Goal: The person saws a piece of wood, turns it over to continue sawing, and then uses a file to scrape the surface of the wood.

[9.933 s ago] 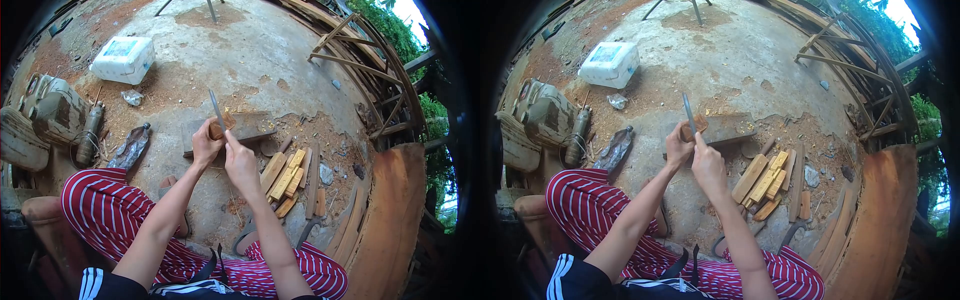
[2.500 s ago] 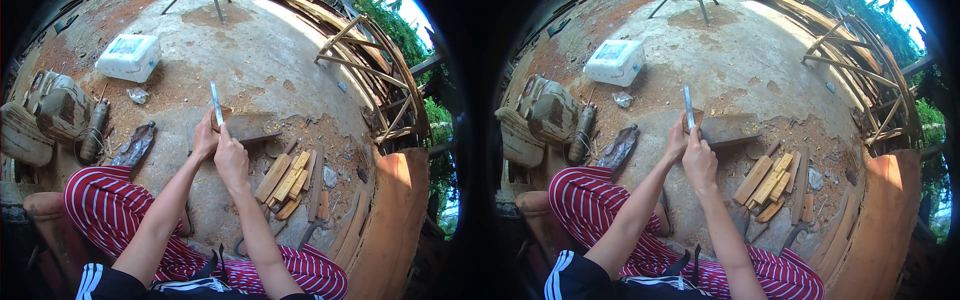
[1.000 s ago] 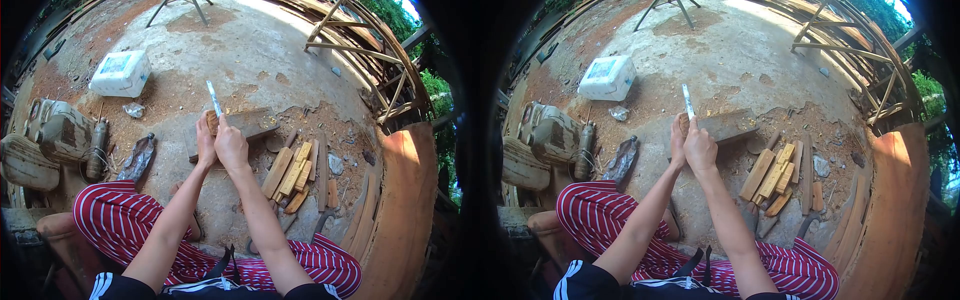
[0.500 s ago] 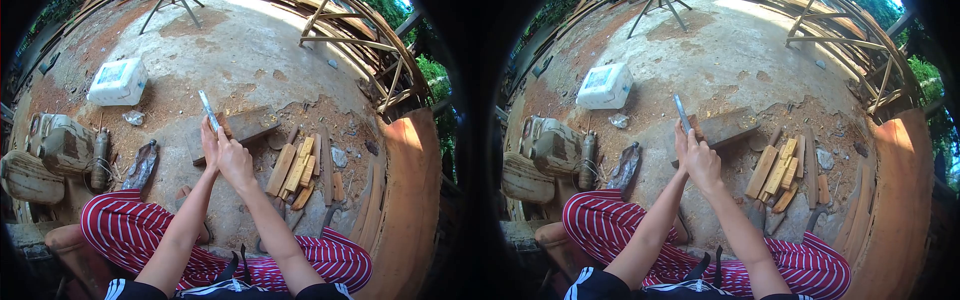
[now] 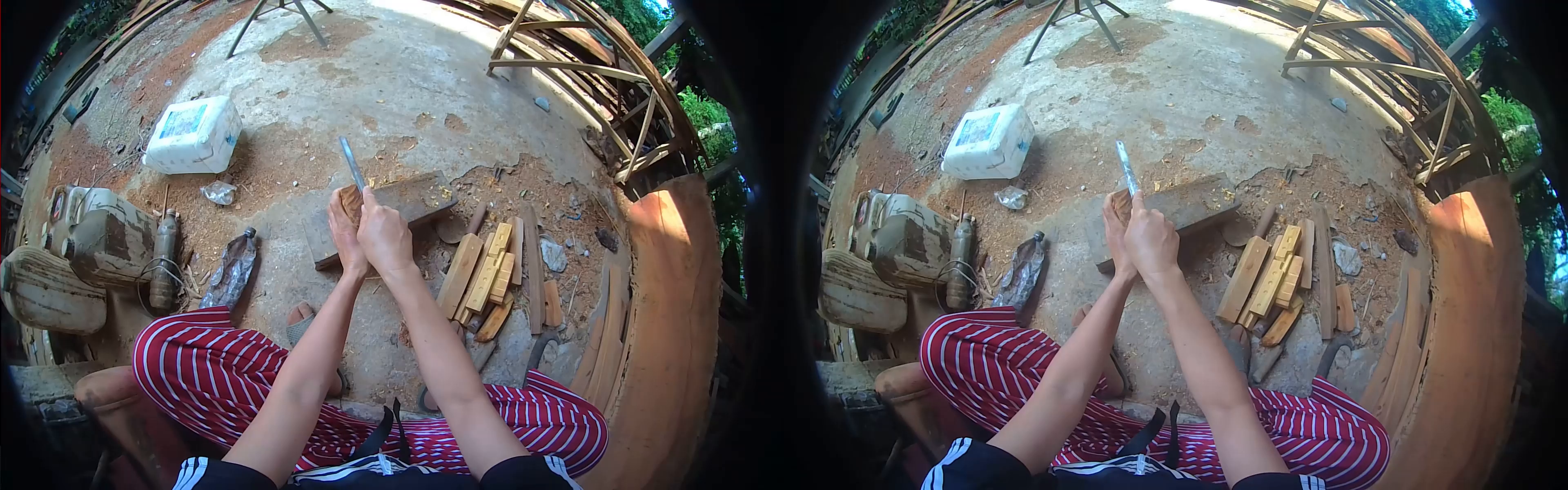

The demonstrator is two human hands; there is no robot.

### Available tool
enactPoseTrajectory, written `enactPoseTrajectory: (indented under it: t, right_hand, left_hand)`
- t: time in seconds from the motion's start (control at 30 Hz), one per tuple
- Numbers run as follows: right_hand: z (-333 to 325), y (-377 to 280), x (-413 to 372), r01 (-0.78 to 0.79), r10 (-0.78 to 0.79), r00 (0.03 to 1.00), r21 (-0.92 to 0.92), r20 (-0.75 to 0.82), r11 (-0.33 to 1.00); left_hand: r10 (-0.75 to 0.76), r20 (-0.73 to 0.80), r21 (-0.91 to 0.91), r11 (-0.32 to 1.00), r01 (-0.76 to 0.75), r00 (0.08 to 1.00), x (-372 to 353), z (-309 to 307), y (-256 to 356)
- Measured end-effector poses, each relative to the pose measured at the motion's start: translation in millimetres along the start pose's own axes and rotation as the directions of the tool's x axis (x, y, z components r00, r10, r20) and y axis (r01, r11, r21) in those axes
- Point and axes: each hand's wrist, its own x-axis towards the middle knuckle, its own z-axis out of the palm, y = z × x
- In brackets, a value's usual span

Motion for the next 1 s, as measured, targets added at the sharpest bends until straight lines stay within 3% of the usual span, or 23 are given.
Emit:
enactPoseTrajectory:
  t: [0.03, 0.1, 0.13, 0.23, 0.43, 0.5, 0.63, 0.77, 0.8, 0.9, 1.0]
  right_hand:
    - [-1, 0, 1, 0.007, -0.007, 1.0, 0.021, -0.008, 1.0]
    - [-11, -6, -24, 0.027, -0.027, 0.999, -0.015, 0.031, 1.0]
    - [-15, -9, -35, 0.042, -0.038, 0.996, -0.055, 0.079, 0.998]
    - [-7, -3, -25, 0.035, -0.034, 0.998, -0.023, 0.047, 0.999]
    - [-10, -9, -28, 0.057, -0.054, 0.998, -0.057, 0.045, 0.997]
    - [-9, -6, -30, 0.057, -0.056, 0.998, -0.024, 0.037, 0.998]
    - [-6, -6, 3, -0.022, 0.022, 1.0, -0.016, 0.003, 1.0]
    - [-6, -14, -33, 0.064, -0.062, 0.998, -0.076, 0.031, 0.995]
    - [-6, -11, -29, 0.063, -0.063, 0.998, -0.042, 0.023, 0.997]
    - [-1, -7, 2, -0.018, 0.019, 1.0, -0.034, 0.024, 0.999]
    - [-8, -15, -11, 0.043, -0.042, 0.999, -0.068, 0.009, 0.997]
  left_hand:
    - [0.006, 0.0, 0.001, 1.0, -0.006, 1.0, -1, 1, -5]
    - [-0.174, 0.084, -0.109, 0.977, 0.183, 0.981, -1, 3, -15]
    - [-0.106, 0.051, 0.008, 0.994, 0.106, 0.993, -2, -1, -10]
    - [-0.042, 0.015, 0.083, 0.996, 0.04, 0.999, -3, 1, -5]
    - [-0.145, 0.07, 0.019, 0.989, 0.144, 0.987, 0, 2, -12]
    - [-0.022, 0.02, 0.052, 0.998, 0.021, 1.0, -6, 1, -7]
    - [-0.042, 0.016, 0.016, 0.999, 0.042, 0.999, -2, 2, -2]
    - [-0.108, 0.03, -0.027, 0.994, 0.109, 0.994, -4, 2, -16]
    - [-0.053, -0.016, 0.02, 0.998, 0.053, 0.998, -4, 4, -11]
    - [-0.097, 0.023, 0.078, 0.992, 0.095, 0.995, -3, 4, -4]
    - [-0.063, 0.009, 0.056, 0.997, 0.062, 0.998, -2, 4, -6]
